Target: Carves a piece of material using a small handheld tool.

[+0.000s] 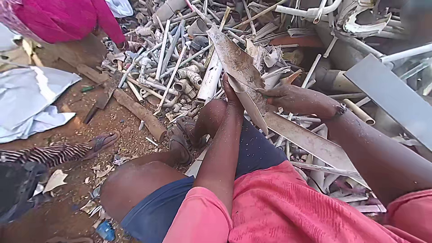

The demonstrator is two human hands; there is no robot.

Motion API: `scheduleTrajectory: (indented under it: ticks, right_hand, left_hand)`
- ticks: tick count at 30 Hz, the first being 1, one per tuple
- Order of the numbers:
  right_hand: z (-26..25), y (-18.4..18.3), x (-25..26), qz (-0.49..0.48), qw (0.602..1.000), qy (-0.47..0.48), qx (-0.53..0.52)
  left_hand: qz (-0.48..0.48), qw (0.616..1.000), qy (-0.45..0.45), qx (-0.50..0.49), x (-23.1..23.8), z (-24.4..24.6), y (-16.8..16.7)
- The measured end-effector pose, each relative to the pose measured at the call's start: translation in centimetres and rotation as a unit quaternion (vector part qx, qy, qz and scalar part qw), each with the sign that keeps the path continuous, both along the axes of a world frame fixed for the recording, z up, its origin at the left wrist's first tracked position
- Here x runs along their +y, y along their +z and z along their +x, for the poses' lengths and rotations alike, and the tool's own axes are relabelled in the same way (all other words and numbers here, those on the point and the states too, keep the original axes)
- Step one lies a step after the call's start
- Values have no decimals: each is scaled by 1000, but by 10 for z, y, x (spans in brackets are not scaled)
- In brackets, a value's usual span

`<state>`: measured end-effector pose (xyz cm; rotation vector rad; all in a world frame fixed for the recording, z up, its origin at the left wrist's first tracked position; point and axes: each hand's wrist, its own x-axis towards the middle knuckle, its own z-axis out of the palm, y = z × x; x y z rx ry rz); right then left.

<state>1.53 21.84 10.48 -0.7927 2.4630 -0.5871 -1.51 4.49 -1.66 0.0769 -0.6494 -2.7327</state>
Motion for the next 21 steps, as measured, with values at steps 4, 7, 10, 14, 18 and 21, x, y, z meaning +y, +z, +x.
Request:
scheduleTrajectory:
  ticks: [4, 7, 10, 14, 18, 21]
  right_hand:
    - [9, 2, 0, 24, 999, -25, 2]
    - [-22, 1, -29, 21, 999, -33, 23]
    - [-46, -1, -45, 14, 999, -15, 28]
    - [-25, 2, -24, 4, 1000, -5, 12]
    - [-27, 0, -33, 17, 999, -44, 14]
    - [-50, -2, -52, -4, 998, -52, 19]
  left_hand:
    - [-16, 1000, -10, -22, 2, 0, -2]
    - [-20, 998, -34, -43, 9, 9, 8]
    - [-26, 998, -24, -46, 6, 7, 1]
    - [-28, 999, -16, -21, 1, 2, -7]
    - [-35, 998, -39, -25, 6, 9, -1]
    - [-16, 998, -49, -28, 9, 18, 17]
